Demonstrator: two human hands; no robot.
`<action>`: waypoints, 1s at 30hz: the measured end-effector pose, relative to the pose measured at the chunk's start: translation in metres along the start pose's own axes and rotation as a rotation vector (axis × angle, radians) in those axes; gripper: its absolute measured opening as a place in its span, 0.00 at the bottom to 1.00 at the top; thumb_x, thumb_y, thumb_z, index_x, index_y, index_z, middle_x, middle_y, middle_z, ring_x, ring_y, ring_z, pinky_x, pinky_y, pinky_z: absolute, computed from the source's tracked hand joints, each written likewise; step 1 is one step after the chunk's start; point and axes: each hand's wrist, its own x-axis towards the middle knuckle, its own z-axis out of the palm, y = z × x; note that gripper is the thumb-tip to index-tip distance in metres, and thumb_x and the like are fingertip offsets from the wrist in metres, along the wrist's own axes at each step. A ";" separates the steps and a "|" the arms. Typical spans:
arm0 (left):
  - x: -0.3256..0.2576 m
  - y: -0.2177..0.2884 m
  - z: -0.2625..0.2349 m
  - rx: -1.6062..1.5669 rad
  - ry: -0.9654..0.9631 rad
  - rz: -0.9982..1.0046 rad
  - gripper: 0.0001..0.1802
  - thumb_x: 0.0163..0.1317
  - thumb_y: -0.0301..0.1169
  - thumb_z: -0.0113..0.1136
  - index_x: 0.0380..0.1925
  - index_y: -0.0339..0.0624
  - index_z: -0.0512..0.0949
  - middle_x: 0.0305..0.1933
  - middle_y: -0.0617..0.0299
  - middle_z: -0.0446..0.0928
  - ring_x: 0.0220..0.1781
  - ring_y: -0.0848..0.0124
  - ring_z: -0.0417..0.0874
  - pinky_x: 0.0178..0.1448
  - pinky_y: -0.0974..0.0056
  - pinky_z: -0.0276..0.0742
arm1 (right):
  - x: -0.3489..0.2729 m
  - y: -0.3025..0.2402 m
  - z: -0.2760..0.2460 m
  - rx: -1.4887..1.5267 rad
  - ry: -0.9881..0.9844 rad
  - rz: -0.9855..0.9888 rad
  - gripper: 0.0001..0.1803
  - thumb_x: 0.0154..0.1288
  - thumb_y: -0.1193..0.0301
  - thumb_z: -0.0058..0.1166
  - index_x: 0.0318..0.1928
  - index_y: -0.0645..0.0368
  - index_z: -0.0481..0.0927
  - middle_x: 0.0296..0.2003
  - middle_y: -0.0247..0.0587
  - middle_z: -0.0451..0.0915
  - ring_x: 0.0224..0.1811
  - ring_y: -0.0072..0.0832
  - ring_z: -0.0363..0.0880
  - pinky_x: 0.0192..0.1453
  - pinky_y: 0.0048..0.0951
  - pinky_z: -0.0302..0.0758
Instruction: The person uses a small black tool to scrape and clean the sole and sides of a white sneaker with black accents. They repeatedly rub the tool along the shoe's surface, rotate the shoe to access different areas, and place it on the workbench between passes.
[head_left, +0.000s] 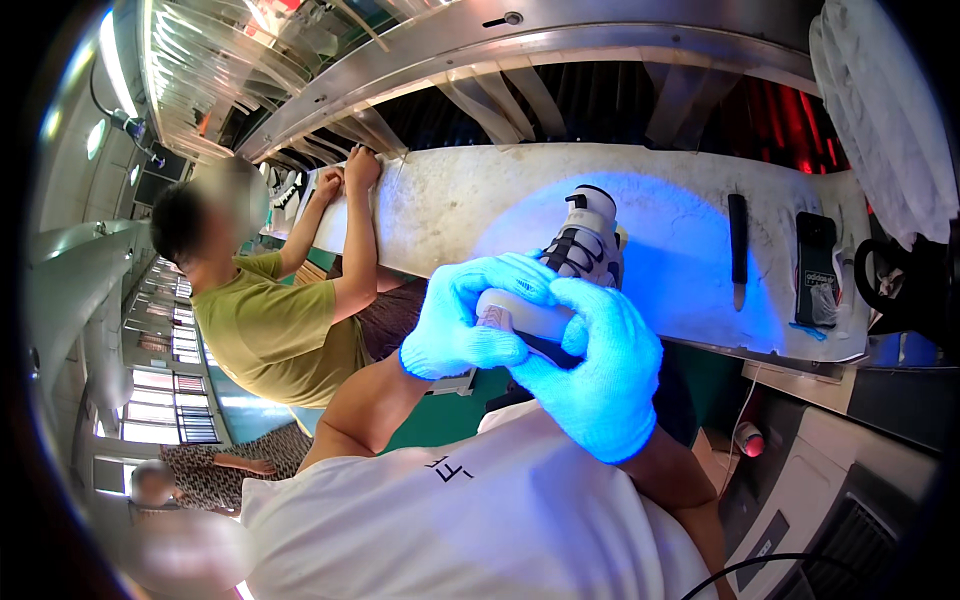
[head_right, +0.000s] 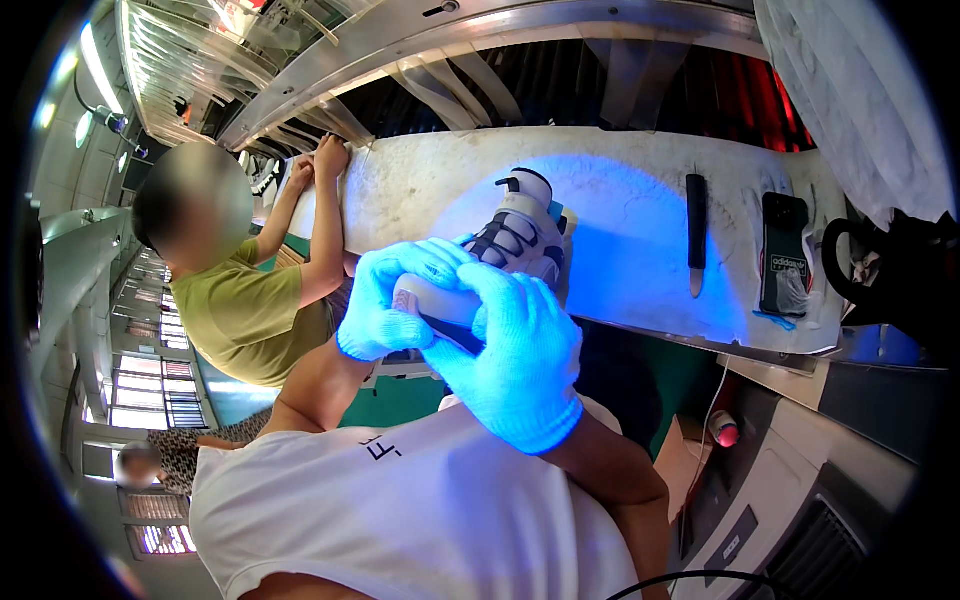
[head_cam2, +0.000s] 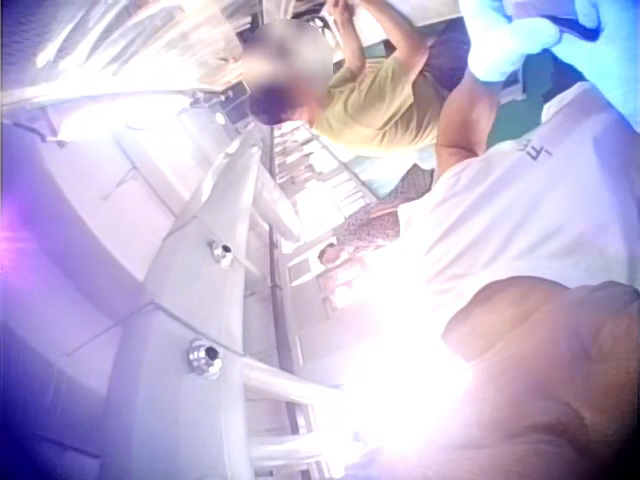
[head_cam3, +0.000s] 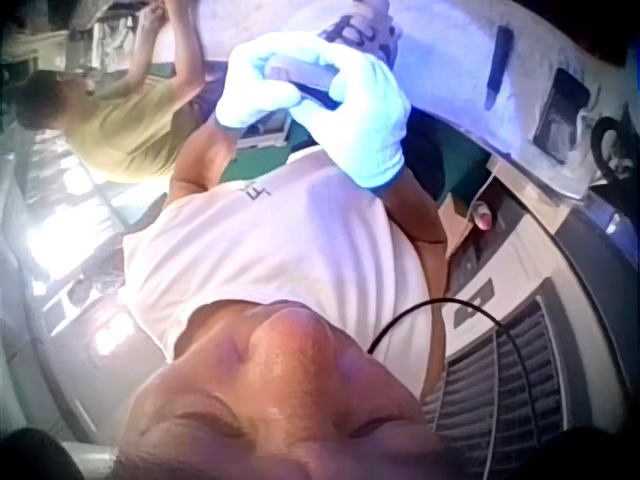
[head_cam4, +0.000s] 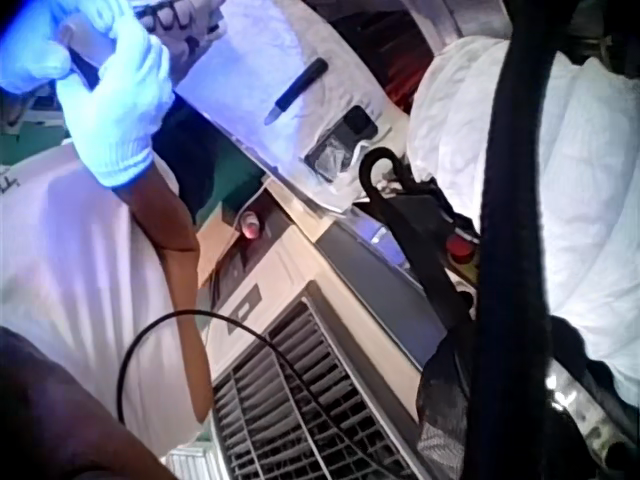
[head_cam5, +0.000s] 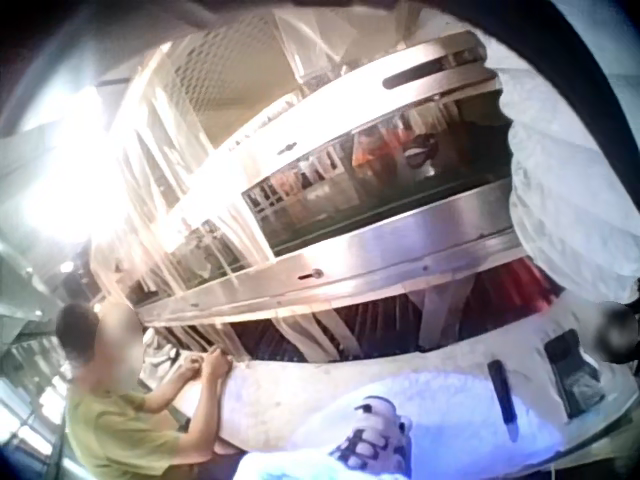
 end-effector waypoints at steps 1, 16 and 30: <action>0.000 -0.001 -0.004 -0.005 0.000 -0.010 0.29 0.51 0.33 0.89 0.53 0.35 0.90 0.59 0.49 0.90 0.67 0.53 0.86 0.78 0.44 0.77 | 0.001 0.001 0.001 -0.007 -0.011 -0.004 0.36 0.57 0.56 0.88 0.61 0.55 0.85 0.41 0.43 0.86 0.42 0.44 0.87 0.45 0.46 0.86; 0.003 0.041 -0.015 0.186 -0.077 -0.236 0.28 0.54 0.26 0.85 0.54 0.37 0.83 0.63 0.51 0.85 0.70 0.57 0.84 0.78 0.49 0.78 | -0.004 0.026 0.045 -0.052 0.136 -0.183 0.40 0.53 0.55 0.89 0.60 0.56 0.81 0.47 0.45 0.83 0.48 0.46 0.86 0.50 0.47 0.86; -0.001 0.041 -0.016 0.257 0.067 -0.247 0.26 0.55 0.31 0.83 0.52 0.36 0.84 0.60 0.49 0.86 0.77 0.48 0.81 0.86 0.41 0.69 | -0.056 0.072 0.053 0.160 0.208 -0.004 0.36 0.48 0.60 0.92 0.50 0.56 0.77 0.44 0.45 0.79 0.44 0.47 0.85 0.45 0.47 0.84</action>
